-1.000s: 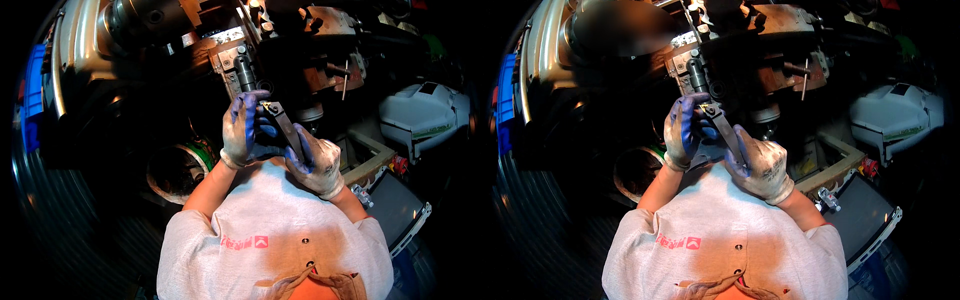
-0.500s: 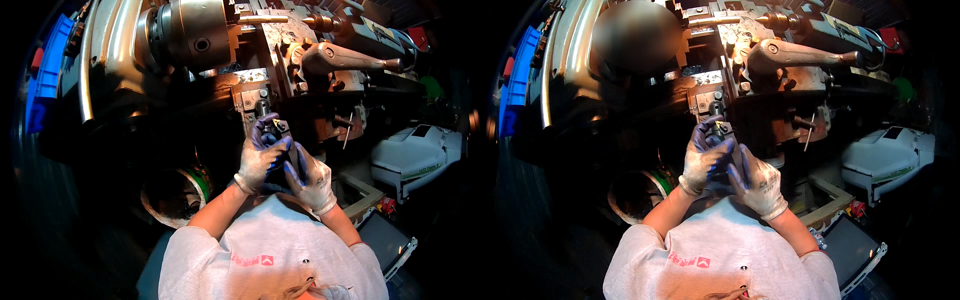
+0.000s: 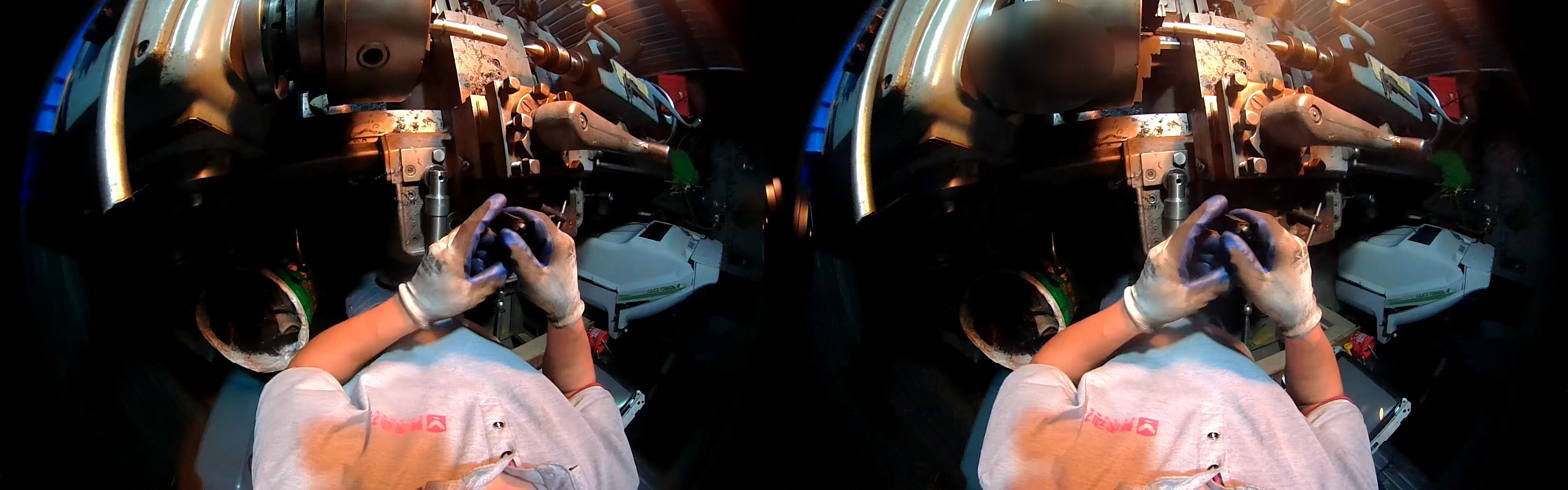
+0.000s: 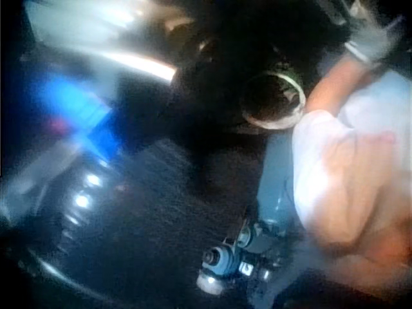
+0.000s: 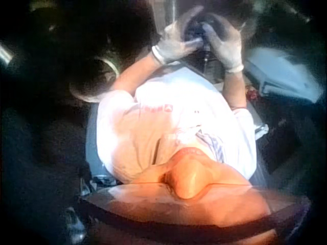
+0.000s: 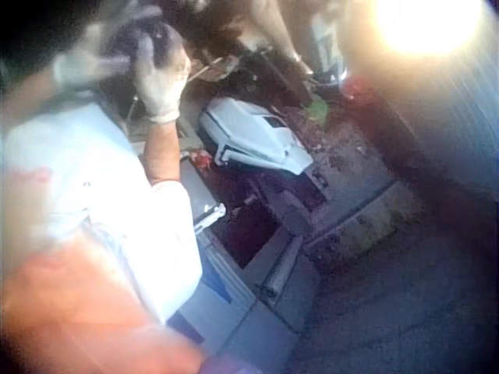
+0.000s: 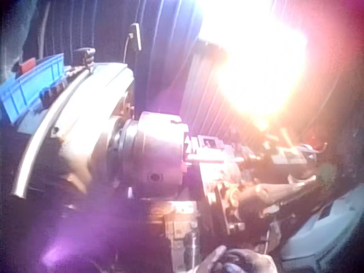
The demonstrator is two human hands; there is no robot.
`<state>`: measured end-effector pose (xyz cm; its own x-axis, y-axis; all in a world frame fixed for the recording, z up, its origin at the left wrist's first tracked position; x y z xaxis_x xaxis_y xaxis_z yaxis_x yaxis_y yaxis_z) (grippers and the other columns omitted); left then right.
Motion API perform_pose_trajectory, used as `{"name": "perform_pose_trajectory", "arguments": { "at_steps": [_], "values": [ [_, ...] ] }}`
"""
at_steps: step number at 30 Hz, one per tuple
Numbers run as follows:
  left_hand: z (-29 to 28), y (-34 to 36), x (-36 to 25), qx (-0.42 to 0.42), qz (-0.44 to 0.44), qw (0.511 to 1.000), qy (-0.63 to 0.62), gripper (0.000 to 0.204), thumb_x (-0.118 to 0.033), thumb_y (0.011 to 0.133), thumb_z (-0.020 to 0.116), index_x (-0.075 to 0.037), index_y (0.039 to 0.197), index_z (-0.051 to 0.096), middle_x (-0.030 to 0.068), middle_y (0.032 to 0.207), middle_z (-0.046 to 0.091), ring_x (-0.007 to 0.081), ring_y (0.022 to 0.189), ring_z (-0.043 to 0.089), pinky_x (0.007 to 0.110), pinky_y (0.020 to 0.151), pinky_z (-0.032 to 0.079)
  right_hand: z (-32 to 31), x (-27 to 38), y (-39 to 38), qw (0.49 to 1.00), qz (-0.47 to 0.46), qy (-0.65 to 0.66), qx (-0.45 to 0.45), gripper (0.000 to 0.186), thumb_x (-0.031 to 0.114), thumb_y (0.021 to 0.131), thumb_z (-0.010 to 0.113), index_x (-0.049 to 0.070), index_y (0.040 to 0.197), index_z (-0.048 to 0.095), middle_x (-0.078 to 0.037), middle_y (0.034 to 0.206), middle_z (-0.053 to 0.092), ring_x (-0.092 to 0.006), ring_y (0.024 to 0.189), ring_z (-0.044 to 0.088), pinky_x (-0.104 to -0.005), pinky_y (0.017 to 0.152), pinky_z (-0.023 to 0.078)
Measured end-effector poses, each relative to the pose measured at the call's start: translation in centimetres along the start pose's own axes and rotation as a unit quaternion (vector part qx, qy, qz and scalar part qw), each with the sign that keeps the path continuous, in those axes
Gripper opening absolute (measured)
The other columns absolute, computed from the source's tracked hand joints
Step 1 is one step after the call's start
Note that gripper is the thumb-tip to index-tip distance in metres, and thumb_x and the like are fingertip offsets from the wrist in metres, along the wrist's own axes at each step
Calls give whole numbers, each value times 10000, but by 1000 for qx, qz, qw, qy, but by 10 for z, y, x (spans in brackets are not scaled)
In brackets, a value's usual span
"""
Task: The person operates a metal lathe, adjusting the tool post and carriage while the chuck rotates a cylindrical workpiece. They select a cutting tool from a blue tray, install it in the tool holder, and tighten it with a wrench. The person then engages the lathe and moves the carriage to perform a cutting pass on the workpiece.
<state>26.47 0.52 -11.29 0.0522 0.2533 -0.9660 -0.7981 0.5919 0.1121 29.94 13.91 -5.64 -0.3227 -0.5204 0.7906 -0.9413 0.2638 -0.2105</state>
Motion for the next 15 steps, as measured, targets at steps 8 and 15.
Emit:
{"name": "perform_pose_trajectory", "arguments": {
  "at_steps": [8, 15],
  "values": [
    [-60, 92, 74, -115, -111, 978, -134, 373, -253, 903, 727, -80, 1222, 641, 32, 957, 688, 95, 804, 632, 242, 732, 535, -17, -25, -13, 976, 45, 203, -72, 302, 182, 938, 664, -6, 1172, 634, 11, 883, 634, -43, 722, 545, -184, 617, 434],
    [-51, 123, 102, -199, -57, 976, 71, 365, -157, 796, 737, -104, 1150, 665, 82, 977, 609, 165, 743, 644, 321, 664, 544, -21, -27, -23, 980, 55, 170, -83, 356, 201, 928, 675, -13, 1209, 632, 23, 878, 617, -41, 746, 534, -182, 641, 415]
  ]
}}
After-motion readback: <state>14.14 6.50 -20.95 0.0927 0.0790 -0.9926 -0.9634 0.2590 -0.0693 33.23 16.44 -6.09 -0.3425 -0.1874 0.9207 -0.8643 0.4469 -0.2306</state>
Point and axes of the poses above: each hand's wrist, its own y-axis towards the middle knuckle, its own z-axis out of the palm, x = y × z, the point moved 7 cm from there along y, towards the middle knuckle
